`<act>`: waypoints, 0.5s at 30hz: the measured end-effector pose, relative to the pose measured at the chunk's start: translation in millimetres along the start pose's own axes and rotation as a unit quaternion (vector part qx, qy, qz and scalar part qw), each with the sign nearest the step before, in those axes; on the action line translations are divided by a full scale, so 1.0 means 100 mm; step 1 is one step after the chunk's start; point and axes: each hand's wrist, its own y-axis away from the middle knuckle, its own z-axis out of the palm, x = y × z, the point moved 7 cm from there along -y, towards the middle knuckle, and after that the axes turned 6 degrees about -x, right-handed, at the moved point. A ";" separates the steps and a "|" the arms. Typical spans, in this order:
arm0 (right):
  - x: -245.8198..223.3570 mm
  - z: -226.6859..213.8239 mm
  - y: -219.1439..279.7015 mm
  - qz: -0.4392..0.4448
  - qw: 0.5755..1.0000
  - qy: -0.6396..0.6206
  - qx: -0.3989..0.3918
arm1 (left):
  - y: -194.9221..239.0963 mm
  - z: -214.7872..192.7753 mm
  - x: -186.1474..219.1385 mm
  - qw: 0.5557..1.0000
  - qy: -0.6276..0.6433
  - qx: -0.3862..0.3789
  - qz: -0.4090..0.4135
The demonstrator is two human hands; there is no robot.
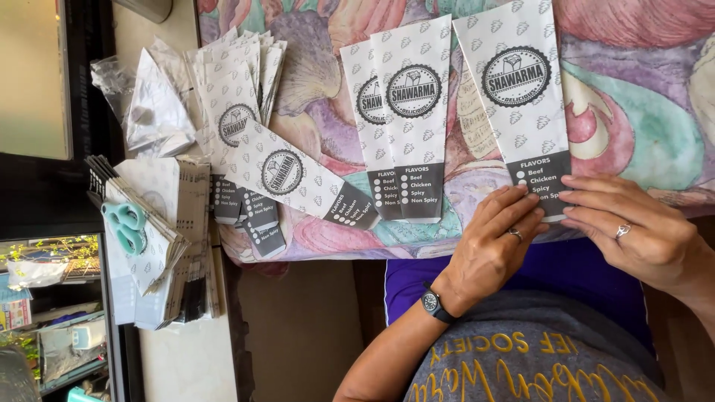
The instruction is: Laying out paper sleeves in an overlapping fashion and applying liquid glue to the edges for assembly.
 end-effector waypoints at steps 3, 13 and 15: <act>0.01 -0.02 -0.04 0.024 1.000 -0.011 -0.003 | -0.05 -0.01 0.01 1.000 0.009 0.010 -0.028; 0.17 -0.04 -0.06 0.168 0.983 -0.068 0.011 | -0.11 -0.01 -0.11 0.978 0.045 0.062 -0.193; 0.22 -0.02 -0.03 0.184 0.980 -0.080 0.006 | -0.08 0.02 -0.19 0.965 0.095 0.018 -0.244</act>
